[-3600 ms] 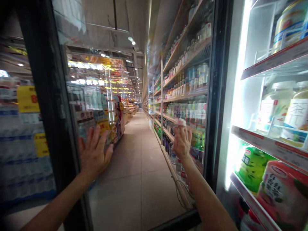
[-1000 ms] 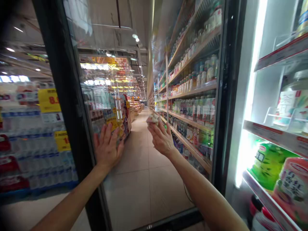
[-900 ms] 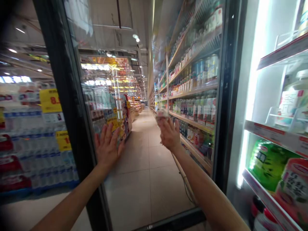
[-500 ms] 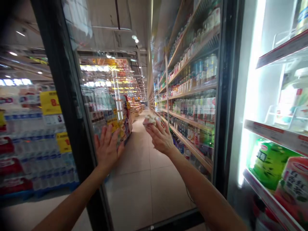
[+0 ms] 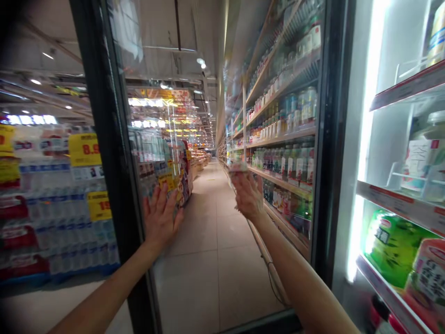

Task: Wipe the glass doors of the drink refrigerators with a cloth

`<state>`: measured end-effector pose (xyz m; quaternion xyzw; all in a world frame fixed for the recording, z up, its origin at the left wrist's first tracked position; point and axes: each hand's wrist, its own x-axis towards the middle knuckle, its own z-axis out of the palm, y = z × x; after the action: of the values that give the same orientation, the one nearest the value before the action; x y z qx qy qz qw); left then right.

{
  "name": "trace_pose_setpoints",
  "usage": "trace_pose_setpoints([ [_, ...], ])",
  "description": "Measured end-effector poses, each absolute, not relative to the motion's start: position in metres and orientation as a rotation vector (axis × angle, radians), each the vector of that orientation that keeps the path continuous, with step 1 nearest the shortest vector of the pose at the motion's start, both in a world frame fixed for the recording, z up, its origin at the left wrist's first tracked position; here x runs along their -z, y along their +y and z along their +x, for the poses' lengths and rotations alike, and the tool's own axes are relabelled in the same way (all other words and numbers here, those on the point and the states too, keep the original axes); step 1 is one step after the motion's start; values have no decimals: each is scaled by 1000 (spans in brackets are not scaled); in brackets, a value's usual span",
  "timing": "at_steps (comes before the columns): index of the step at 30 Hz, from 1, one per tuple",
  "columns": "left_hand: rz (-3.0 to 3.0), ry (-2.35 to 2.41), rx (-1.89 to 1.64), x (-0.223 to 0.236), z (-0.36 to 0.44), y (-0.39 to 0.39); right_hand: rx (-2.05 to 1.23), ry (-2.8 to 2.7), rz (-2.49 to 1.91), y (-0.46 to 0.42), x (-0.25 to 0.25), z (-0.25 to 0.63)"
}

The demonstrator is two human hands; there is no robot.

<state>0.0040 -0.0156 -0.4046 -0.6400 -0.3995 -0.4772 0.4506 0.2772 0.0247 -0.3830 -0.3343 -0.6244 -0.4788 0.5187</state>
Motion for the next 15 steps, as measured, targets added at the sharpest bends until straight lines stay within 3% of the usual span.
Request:
trace_pose_setpoints([
  [4, -1579, -983, 1174, 404, 4, -16, 881, -989, -1000, 35, 362, 303],
  [11, -1563, -978, 1179, 403, 5, -17, 1200, -1750, -709, 19, 387, 250],
  [15, -1561, -978, 1171, 403, 4, -17, 1074, -1348, -884, 29, 372, 279],
])
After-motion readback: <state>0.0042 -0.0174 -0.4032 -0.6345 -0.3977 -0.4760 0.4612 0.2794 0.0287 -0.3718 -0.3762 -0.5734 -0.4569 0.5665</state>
